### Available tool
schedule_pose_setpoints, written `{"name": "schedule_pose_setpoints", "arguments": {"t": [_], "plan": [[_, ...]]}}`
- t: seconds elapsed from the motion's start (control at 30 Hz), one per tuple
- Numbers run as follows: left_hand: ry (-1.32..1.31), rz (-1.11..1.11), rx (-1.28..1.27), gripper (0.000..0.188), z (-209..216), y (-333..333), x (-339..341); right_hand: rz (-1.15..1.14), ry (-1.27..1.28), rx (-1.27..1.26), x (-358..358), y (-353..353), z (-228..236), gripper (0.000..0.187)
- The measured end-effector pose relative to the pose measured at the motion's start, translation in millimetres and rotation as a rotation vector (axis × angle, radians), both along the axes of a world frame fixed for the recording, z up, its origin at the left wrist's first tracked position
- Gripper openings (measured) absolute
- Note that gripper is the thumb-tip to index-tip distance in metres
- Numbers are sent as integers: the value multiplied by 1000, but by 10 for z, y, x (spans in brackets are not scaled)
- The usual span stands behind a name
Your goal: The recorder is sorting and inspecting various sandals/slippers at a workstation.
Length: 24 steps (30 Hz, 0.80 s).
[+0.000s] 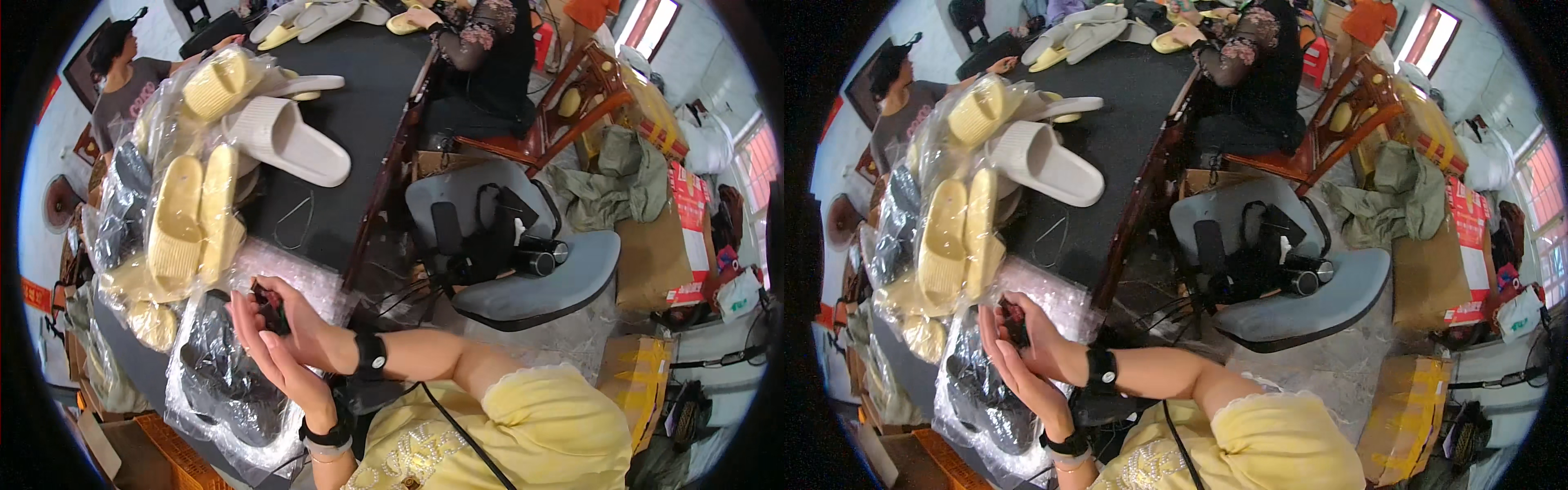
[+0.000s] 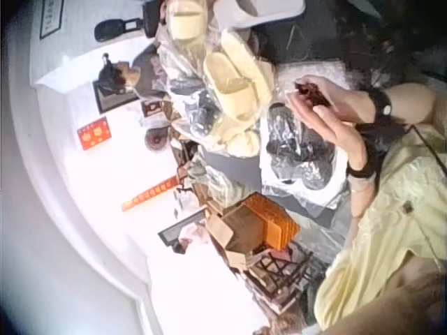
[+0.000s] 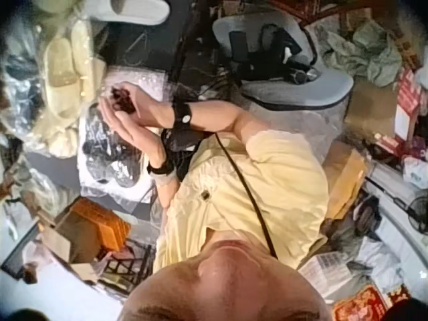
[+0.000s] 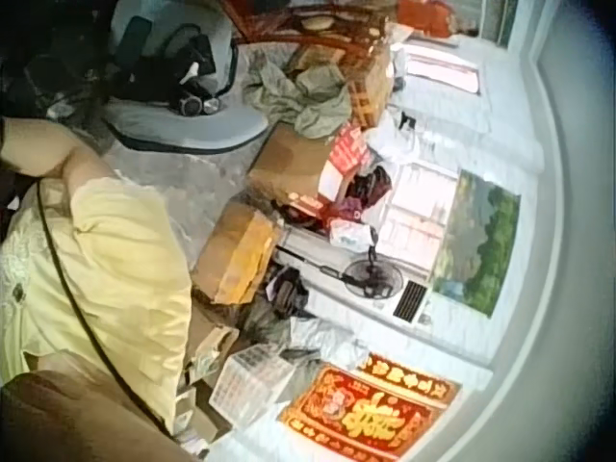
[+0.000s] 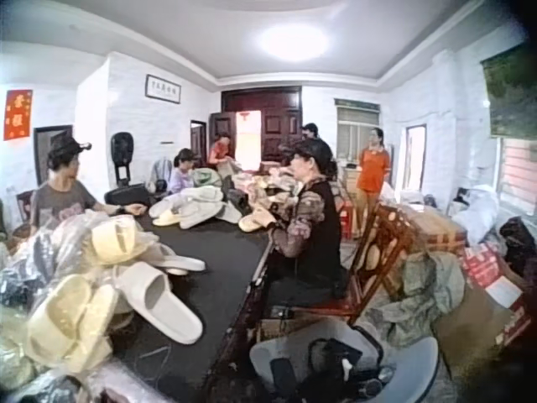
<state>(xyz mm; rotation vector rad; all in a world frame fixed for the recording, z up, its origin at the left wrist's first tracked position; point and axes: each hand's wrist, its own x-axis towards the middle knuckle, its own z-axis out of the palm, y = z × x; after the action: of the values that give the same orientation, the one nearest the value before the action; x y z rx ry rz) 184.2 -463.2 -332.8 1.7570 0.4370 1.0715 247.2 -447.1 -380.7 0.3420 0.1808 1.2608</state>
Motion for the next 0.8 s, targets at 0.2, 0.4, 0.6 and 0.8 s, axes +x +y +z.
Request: {"name": "schedule_pose_setpoints", "arguments": {"t": [0.2, 0.4, 0.6, 0.8], "plan": [[8, -10, -210, 54, 147, 218, 149, 2, 132, -118, -4, 112, 208, 25], [-451, 4, -692, 54, 112, 604, 0, -46, 143, -134, -5, 536, -138, 15], [-357, -24, -638, 42, -15, 668, -19, -85, 26, -280, -95, 503, -44, 16], [-227, -92, -233, 29, 27, 566, -35, 37, -112, -119, -72, 327, -41, 14]]}}
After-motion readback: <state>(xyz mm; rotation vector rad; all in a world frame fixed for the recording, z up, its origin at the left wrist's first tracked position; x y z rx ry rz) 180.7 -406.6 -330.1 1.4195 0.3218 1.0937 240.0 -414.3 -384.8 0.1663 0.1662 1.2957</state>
